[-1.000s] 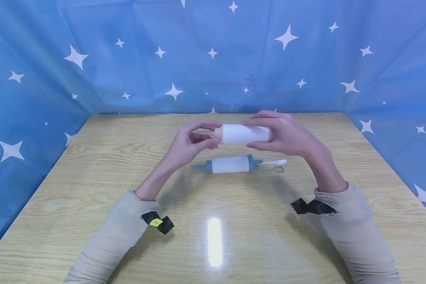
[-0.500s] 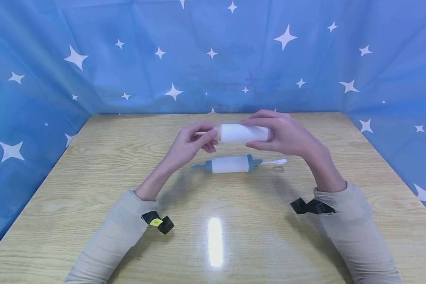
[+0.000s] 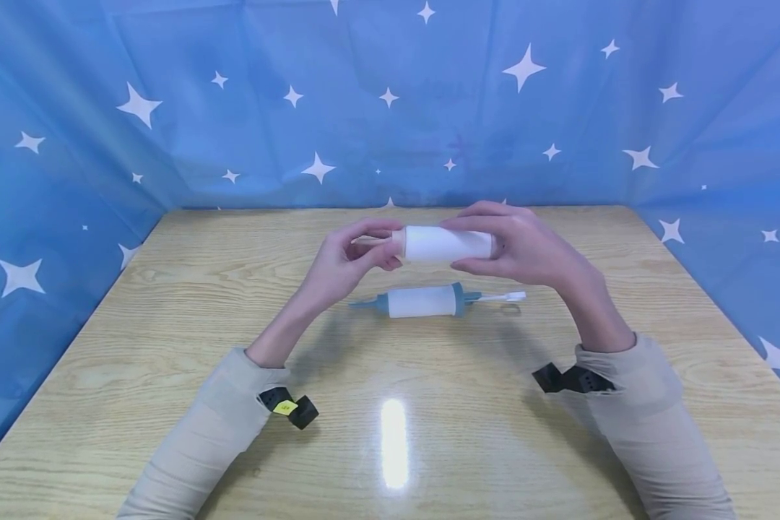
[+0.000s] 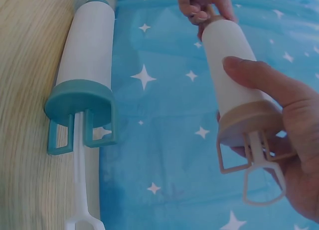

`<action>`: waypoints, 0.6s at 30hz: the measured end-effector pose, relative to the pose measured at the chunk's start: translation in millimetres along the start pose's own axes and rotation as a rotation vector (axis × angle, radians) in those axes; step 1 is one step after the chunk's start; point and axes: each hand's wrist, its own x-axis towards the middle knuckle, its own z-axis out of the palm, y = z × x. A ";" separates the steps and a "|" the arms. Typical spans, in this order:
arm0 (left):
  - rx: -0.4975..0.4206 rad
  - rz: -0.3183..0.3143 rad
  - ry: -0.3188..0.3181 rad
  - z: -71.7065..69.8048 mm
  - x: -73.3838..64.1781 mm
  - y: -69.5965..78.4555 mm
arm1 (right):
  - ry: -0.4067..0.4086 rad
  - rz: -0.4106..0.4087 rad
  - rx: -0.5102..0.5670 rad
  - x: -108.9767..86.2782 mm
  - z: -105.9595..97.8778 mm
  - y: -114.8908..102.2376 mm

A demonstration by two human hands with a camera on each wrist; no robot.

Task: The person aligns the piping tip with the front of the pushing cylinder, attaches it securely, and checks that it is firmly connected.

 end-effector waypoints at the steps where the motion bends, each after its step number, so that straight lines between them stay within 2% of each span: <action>1: 0.000 -0.012 0.002 0.2 -0.1 0.2 | -0.001 -0.003 0.003 0.3 0.4 -0.3; 5: 0.033 -0.062 0.014 1.8 0.0 0.4 | -0.014 -0.006 0.011 1.1 2.3 -1.5; 8: 0.073 -0.070 0.022 3.0 0.2 0.0 | -0.024 -0.004 0.013 1.2 3.8 -1.2; 18: 0.118 0.024 0.034 3.8 -1.6 1.7 | -0.034 -0.003 0.029 0.8 4.2 0.4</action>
